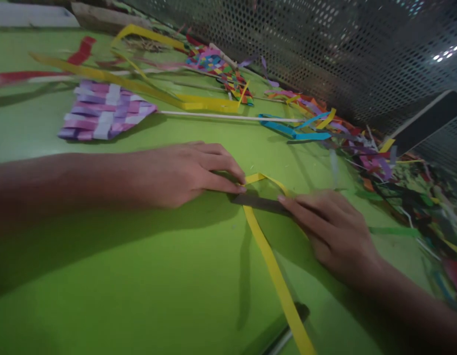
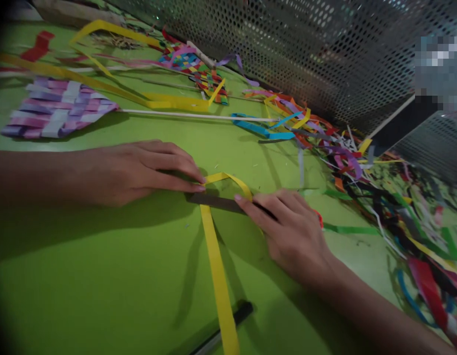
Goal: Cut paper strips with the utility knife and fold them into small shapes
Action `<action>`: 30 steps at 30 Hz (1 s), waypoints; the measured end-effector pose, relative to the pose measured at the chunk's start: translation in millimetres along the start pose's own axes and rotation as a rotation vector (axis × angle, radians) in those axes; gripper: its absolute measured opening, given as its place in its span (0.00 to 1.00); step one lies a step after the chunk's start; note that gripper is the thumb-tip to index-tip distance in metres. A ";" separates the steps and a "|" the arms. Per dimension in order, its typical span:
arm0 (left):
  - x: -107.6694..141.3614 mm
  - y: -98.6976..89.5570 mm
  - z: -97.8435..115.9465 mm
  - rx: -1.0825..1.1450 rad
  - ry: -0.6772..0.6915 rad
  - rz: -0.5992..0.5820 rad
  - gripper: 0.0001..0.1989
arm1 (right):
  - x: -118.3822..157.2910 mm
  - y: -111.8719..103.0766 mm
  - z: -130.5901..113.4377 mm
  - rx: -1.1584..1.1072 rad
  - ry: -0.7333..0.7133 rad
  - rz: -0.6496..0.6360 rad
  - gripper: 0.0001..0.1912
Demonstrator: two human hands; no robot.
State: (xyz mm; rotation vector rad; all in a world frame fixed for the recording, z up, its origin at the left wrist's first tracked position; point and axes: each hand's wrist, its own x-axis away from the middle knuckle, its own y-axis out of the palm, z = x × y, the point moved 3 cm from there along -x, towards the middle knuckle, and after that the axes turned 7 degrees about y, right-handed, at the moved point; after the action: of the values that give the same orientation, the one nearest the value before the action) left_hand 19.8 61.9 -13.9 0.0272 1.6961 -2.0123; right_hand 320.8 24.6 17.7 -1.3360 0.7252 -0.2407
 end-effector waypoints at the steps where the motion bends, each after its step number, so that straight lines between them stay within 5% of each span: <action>1: -0.2 1.2 -3.3 0.026 -0.012 -0.015 0.34 | 0.2 0.0 0.1 -0.012 0.002 0.002 0.27; 5: -1.8 3.5 -8.9 0.081 -0.050 -0.055 0.33 | -0.4 1.5 -1.1 0.012 0.034 -0.010 0.29; 13: -1.9 -1.1 -1.4 0.061 -0.014 0.055 0.30 | -4.7 1.5 -6.3 0.099 0.023 -0.091 0.33; 30: -3.7 -5.9 -0.5 0.042 -0.131 -0.038 0.31 | -3.4 -2.6 -15.8 0.222 0.029 -0.158 0.32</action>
State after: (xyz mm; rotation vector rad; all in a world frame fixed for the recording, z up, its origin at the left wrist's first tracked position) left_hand 20.6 64.3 -7.4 -0.1206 1.5837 -2.0306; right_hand 309.3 13.3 20.4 -1.1803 0.5991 -0.4545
